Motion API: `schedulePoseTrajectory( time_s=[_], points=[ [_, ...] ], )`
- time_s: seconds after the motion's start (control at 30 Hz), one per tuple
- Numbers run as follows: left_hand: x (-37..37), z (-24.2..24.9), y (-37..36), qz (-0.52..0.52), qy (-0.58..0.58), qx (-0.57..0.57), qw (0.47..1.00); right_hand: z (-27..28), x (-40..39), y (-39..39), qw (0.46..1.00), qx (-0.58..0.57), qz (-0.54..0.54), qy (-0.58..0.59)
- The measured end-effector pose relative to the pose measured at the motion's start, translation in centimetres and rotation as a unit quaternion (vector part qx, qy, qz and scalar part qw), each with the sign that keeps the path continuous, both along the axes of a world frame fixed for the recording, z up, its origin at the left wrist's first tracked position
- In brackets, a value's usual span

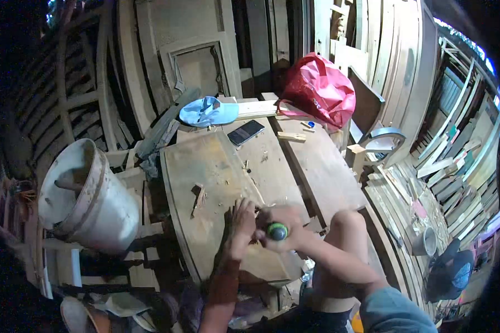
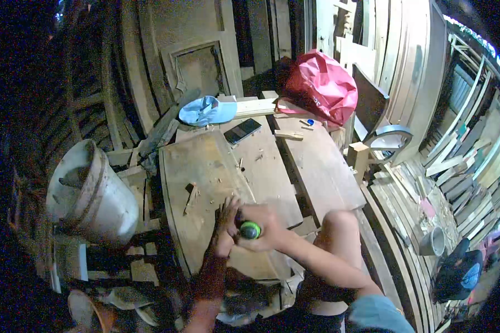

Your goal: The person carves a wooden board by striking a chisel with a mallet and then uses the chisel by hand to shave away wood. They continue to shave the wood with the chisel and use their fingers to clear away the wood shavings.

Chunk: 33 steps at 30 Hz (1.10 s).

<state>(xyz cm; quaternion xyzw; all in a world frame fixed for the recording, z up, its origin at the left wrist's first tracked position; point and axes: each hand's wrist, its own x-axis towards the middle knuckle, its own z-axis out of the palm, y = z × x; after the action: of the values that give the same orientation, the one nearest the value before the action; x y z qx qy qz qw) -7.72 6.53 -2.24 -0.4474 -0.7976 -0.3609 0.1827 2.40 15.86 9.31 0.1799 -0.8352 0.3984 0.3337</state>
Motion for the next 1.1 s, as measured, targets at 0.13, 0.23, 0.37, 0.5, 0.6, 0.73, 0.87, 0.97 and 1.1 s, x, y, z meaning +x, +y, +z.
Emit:
schedulePoseTrajectory(
  time_s=[0.13,0.23,0.37,0.5,0.6,0.73,0.87,0.97,1.1],
  points=[
    [-0.1,-1.2,1.1,-0.067,-0.100,0.100,0.988,1.6,1.1,0.9,0.998,0.058,-0.015,-0.029],
    [0.0,-3.0,1.8,-0.029,-0.051,0.025,0.998,3.2,2.0,2.2,0.988,0.076,-0.126,-0.046],
    [0.4,1.4,1.3,-0.046,-0.097,-0.087,0.990,5.2,2.9,4.2,0.964,-0.010,-0.224,-0.143],
    [0.6,1.0,1.5,-0.056,-0.166,-0.077,0.981,5.9,3.4,5.0,0.948,-0.096,-0.213,-0.215],
    [0.7,-0.4,2.4,-0.056,-0.244,-0.017,0.968,4.8,3.0,4.7,0.968,-0.149,-0.134,-0.149],
    [1.4,1.9,2.4,-0.097,-0.387,0.031,0.916,2.0,2.6,3.3,0.943,-0.316,-0.015,-0.100],
    [1.5,3.1,2.5,-0.098,-0.308,0.071,0.944,2.0,3.4,2.9,0.927,-0.367,-0.053,-0.051],
    [1.9,3.5,1.9,-0.018,-0.150,0.082,0.985,3.3,3.8,2.3,0.913,-0.406,-0.041,-0.018],
    [0.1,-1.6,1.9,-0.011,0.084,0.020,0.996,3.5,3.4,2.5,0.920,-0.389,-0.048,0.032]
  ],
)
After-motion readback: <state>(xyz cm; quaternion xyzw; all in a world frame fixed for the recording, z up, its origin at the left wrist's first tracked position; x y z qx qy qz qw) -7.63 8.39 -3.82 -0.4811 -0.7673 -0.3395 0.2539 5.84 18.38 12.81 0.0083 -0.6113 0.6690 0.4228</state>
